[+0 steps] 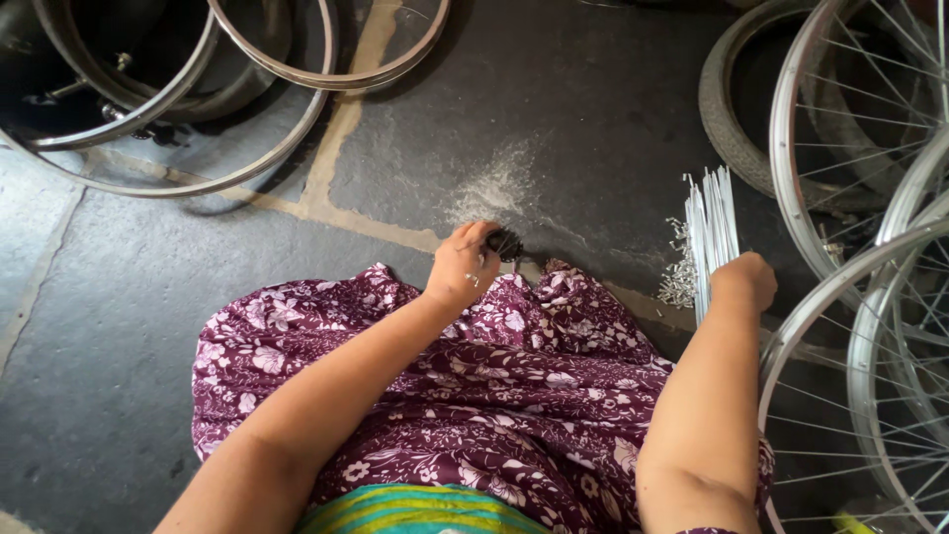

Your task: The person sits on the floor and inserts bicycle spokes into the hub flange, then threads them through the rim holes. They manipulate the hub and rim to align the spoke holes and continue lacing the wheel.

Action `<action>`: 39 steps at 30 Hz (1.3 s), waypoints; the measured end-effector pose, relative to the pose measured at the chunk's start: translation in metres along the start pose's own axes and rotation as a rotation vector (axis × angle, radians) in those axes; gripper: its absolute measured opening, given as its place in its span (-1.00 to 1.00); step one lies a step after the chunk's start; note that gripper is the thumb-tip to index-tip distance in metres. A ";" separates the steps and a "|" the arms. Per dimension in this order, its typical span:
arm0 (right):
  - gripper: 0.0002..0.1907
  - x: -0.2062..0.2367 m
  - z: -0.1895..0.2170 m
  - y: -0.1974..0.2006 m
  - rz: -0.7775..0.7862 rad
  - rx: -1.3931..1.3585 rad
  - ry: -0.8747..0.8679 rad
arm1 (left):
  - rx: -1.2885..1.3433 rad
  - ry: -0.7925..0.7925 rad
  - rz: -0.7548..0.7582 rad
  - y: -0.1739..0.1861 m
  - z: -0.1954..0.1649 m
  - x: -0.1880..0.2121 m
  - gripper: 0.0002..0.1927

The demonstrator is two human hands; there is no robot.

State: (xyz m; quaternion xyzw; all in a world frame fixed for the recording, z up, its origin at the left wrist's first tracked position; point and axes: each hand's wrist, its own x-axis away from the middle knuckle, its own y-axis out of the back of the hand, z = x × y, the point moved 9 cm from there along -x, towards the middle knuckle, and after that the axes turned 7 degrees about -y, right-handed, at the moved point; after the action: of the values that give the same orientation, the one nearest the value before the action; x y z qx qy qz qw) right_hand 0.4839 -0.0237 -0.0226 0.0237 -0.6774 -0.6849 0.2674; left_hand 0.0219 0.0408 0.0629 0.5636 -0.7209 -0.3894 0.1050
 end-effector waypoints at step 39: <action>-0.51 0.113 0.100 0.091 0.675 -1.365 0.799 | -0.181 -0.055 0.160 -0.011 -0.021 -0.034 -0.82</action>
State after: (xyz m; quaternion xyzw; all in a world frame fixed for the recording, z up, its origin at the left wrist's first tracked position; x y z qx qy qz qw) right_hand 0.3776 0.0282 0.1083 -0.1060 0.0571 -0.7665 0.6309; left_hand 0.0537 0.0611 0.0796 0.4814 -0.7283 -0.4585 0.1663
